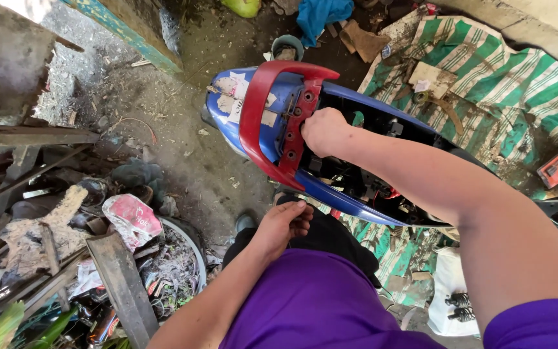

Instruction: Fitting a rear grab rail onto a motorcycle and selecting a screwdriver for installation.

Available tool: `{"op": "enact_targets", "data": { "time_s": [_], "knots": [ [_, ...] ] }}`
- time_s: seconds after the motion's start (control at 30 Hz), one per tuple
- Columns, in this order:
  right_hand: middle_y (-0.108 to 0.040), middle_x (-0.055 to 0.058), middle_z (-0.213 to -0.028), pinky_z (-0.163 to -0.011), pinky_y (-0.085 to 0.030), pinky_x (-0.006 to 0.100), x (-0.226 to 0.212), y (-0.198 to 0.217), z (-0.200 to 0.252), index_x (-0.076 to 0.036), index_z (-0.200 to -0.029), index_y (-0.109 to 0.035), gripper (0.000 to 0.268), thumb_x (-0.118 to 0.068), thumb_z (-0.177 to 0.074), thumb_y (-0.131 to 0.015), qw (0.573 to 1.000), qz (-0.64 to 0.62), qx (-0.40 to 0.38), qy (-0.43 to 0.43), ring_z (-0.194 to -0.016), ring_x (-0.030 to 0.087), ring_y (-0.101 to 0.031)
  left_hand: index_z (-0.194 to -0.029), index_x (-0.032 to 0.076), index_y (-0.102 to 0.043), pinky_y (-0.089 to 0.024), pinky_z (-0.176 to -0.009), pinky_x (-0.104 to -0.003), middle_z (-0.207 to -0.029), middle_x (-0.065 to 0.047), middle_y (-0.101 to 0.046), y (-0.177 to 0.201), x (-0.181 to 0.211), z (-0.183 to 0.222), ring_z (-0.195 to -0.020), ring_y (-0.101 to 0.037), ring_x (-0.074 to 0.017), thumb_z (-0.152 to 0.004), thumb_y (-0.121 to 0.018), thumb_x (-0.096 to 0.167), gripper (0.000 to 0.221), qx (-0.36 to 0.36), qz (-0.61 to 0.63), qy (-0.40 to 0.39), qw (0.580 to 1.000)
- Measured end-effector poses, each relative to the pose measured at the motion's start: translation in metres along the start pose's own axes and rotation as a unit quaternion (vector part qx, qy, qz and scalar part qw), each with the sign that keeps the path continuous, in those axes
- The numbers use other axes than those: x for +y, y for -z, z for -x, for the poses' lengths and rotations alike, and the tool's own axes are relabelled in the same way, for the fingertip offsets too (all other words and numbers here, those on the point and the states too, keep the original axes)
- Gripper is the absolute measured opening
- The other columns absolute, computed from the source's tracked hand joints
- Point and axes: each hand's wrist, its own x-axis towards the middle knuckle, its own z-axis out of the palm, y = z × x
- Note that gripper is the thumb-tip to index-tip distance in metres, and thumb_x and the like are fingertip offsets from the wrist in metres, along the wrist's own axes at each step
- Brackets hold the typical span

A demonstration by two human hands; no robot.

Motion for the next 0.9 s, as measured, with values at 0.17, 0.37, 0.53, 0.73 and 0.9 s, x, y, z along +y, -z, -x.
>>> {"op": "enact_targets", "data": {
  "time_s": [0.17,0.37,0.53,0.73,0.9],
  "knots": [
    [-0.073,0.001,-0.065,-0.057,-0.054,0.037,0.006,0.018,0.006,-0.017,-0.077,-0.081,0.031,-0.029,-0.091,-0.056,0.997,-0.080,0.005,-0.014,-0.064,0.024,-0.071,-0.113,0.001,-0.084,-0.070,-0.074,-0.033,-0.098,-0.015,-0.079,-0.001,0.003,0.003,-0.081,-0.077,-0.0208,-0.112,-0.072,0.030,0.031,0.008,-0.002,-0.006,1.000],
    [-0.062,-0.002,-0.058,-0.057,-0.046,0.029,-0.002,-0.015,0.015,-0.021,-0.064,-0.066,0.036,-0.021,-0.097,-0.053,0.971,-0.059,0.230,-0.023,-0.057,0.020,-0.062,-0.114,0.000,-0.083,-0.070,-0.075,-0.034,-0.100,-0.017,-0.080,-0.004,0.001,-0.004,-0.083,-0.077,-0.0214,-0.112,-0.072,0.031,0.033,0.000,-0.013,-0.006,1.000],
    [-0.064,-0.002,-0.057,-0.057,-0.050,0.035,0.006,-0.012,0.011,-0.023,-0.064,-0.067,0.033,-0.029,-0.094,-0.057,0.980,-0.057,0.190,-0.006,-0.058,0.024,-0.066,-0.115,0.000,-0.083,-0.069,-0.073,-0.032,-0.098,-0.015,-0.079,-0.006,0.006,0.000,-0.082,-0.077,-0.0202,-0.112,-0.072,0.030,0.032,0.000,-0.020,-0.011,1.000],
    [-0.074,0.002,-0.064,-0.060,-0.056,0.041,0.021,0.027,0.026,-0.022,-0.071,-0.078,0.030,-0.036,-0.091,-0.062,0.994,-0.050,0.098,0.010,-0.067,0.027,-0.075,-0.115,0.002,-0.083,-0.069,-0.070,-0.030,-0.094,-0.012,-0.079,-0.004,0.010,0.007,-0.078,-0.076,-0.0181,-0.112,-0.073,0.030,0.029,0.008,-0.029,-0.012,0.999],
    [-0.086,0.009,-0.094,-0.074,-0.066,0.049,0.037,0.081,0.047,-0.028,-0.144,-0.075,0.053,-0.040,-0.093,-0.068,0.993,-0.066,-0.096,0.028,-0.089,0.035,-0.083,-0.139,0.003,-0.073,-0.060,-0.054,-0.027,-0.077,-0.010,-0.074,-0.016,0.046,0.008,-0.062,-0.069,-0.0146,-0.110,-0.058,0.008,0.033,-0.003,-0.242,-0.129,0.962]
  ]
}}
